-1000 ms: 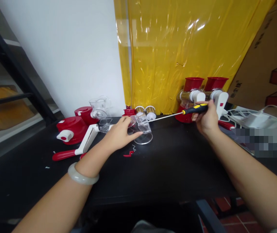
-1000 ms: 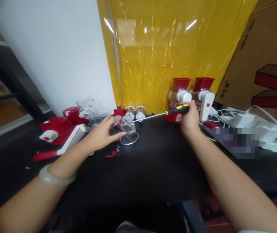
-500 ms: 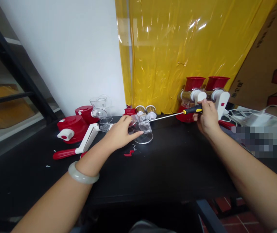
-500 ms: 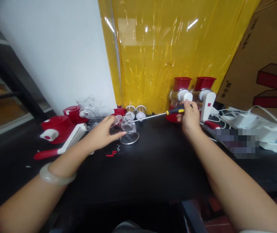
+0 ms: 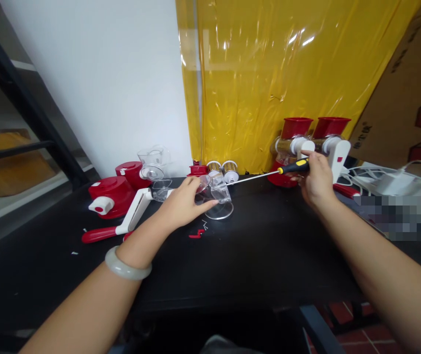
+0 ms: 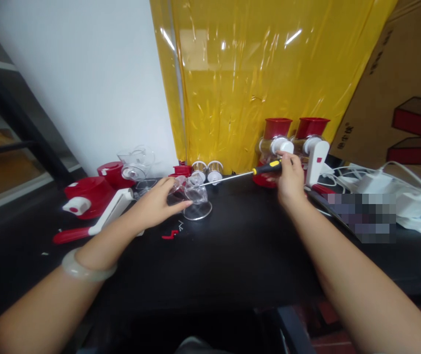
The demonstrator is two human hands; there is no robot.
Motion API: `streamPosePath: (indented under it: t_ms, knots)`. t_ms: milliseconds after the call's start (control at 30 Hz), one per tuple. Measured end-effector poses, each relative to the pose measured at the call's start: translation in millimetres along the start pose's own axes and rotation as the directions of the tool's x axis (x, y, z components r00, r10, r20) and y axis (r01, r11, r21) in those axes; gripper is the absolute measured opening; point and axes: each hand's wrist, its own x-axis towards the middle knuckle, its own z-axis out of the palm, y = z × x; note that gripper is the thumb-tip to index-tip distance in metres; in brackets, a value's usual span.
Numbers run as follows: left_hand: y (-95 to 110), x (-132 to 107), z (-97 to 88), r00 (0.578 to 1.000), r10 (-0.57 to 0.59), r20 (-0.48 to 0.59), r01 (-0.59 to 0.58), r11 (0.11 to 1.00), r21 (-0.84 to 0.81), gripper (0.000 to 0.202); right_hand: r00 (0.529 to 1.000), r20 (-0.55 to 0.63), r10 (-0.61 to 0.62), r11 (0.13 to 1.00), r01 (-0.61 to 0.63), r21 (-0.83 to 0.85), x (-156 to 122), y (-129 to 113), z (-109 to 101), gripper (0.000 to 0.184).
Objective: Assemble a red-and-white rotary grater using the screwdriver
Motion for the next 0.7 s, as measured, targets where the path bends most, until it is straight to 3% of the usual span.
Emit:
streamPosePath:
  t_ms: [100,233,433,700]
  knots:
    - [-0.3,-0.2,0.4,1.000,-0.004,-0.001,0.004,1.000,0.015,0.046,0.996,-0.074,-0.046,0.995,0.039,-0.086,-0.5,-1.3,0.6,0.030]
    - [-0.8,-0.3,1.1,1.000,0.006,-0.008,-0.006,1.000,-0.004,0.046,0.998,-0.047,-0.046,0.999,0.045,-0.018,0.5,-5.1,1.4,0.049]
    - [-2.4,1.1,1.8,1.000,0.003,-0.007,-0.003,1.000,0.012,0.047,0.999,-0.018,0.046,0.998,-0.045,0.037,-0.8,-8.6,2.0,0.024]
    - [-2.4,0.3,1.7,1.000,0.009,-0.015,-0.009,1.000,-0.011,0.046,1.000,-0.012,0.018,0.999,-0.017,0.029,0.3,-5.6,2.3,0.023]
